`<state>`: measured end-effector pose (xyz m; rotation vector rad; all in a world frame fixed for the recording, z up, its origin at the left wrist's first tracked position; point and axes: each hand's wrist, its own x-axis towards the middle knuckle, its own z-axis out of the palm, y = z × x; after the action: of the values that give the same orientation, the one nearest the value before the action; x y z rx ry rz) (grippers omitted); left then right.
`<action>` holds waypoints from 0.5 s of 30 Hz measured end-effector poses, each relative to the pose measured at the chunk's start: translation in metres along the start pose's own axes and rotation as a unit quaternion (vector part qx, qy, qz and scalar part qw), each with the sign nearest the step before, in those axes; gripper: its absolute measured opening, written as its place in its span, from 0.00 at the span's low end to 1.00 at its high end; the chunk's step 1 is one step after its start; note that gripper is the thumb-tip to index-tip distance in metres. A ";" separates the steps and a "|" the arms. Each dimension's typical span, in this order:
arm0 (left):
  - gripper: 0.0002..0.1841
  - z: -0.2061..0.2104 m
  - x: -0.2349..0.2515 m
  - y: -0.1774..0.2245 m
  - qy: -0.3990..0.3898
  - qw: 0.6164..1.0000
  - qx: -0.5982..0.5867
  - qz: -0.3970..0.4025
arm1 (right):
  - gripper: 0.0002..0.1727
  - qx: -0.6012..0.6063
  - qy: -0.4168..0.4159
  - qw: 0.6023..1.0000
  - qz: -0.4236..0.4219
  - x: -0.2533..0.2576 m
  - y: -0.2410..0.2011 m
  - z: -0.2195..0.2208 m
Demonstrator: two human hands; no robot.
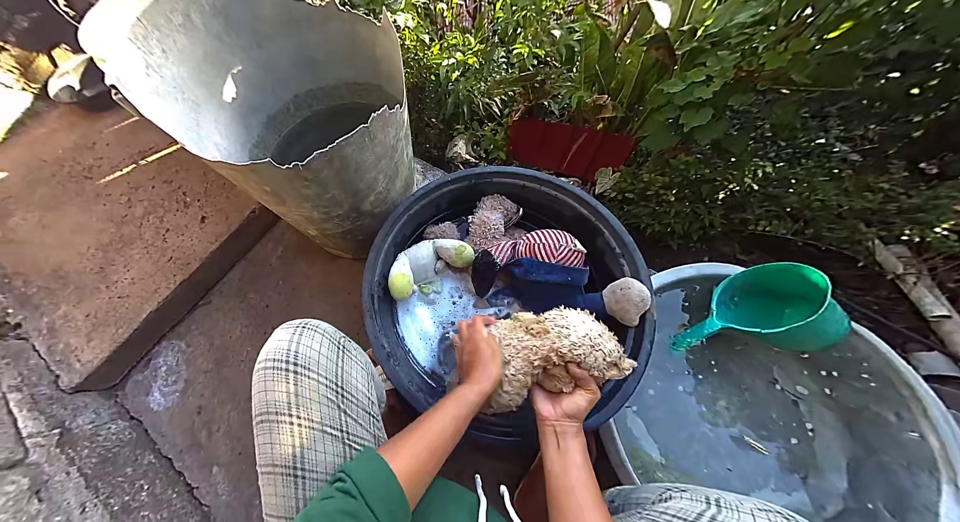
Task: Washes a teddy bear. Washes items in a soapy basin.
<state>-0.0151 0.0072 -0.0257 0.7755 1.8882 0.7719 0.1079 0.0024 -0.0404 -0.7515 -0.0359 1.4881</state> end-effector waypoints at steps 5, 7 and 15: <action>0.22 0.008 -0.022 -0.001 0.013 0.991 0.084 0.104 | 0.07 -0.016 0.011 0.999 -0.026 -0.003 -0.006 0.000; 0.22 -0.007 0.004 -0.004 -0.067 0.993 0.014 0.094 | 0.06 -0.021 -0.029 0.999 0.020 -0.008 -0.008 -0.004; 0.18 -0.017 0.010 0.003 -0.058 0.993 0.094 0.033 | 0.13 -0.154 -0.039 0.983 0.095 -0.016 -0.002 0.004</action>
<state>-0.0338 0.0128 -0.0221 0.9829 1.8557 0.5805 0.1062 -0.0100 -0.0295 -0.9656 -0.2649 1.7162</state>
